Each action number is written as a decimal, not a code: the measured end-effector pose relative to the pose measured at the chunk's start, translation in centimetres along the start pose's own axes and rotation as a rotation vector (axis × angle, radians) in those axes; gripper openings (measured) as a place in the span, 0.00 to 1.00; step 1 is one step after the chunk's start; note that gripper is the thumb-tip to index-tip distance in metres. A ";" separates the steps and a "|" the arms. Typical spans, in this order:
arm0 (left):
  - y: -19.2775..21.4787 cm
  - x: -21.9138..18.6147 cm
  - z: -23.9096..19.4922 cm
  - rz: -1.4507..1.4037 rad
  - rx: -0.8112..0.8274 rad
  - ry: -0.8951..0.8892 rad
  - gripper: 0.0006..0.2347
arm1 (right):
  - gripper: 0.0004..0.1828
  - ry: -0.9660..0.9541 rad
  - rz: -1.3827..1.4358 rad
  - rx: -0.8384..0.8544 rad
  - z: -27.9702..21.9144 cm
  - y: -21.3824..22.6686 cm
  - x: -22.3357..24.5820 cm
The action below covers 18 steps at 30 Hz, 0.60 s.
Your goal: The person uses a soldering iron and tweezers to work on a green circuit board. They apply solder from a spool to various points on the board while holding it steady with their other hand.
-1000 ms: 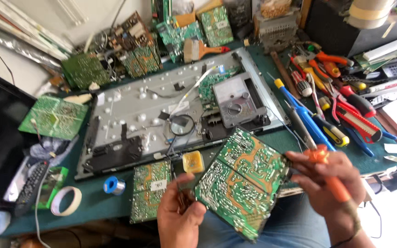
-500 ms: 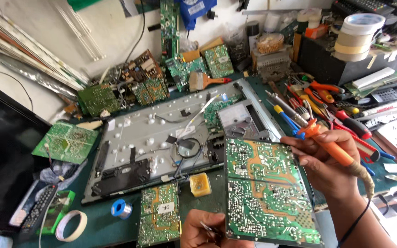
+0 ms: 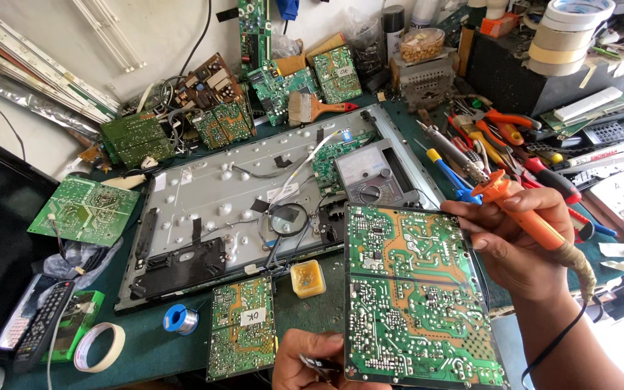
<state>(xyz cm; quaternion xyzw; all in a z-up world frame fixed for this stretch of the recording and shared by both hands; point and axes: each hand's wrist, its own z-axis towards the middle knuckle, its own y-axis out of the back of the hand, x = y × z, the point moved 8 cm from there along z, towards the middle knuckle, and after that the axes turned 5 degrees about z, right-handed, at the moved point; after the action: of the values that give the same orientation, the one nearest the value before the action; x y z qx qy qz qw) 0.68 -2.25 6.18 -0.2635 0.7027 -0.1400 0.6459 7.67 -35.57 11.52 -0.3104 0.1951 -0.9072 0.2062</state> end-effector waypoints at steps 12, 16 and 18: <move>0.2 -0.8 1.9 -0.024 0.411 -0.220 0.19 | 0.32 0.006 -0.002 0.046 0.1 0.3 0.1; 2.0 3.3 5.2 -0.161 0.364 0.499 0.07 | 0.32 -0.005 -0.037 0.032 -0.1 0.1 0.5; 3.6 6.5 3.7 -0.258 0.251 1.110 0.21 | 0.33 0.011 -0.123 0.019 -0.4 -0.2 0.9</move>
<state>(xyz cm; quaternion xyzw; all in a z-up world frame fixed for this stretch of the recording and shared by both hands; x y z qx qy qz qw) 3.42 -2.41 -1.63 -0.1554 0.8763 -0.4169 0.1849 6.69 -35.78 11.77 -0.3148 0.1680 -0.9217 0.1521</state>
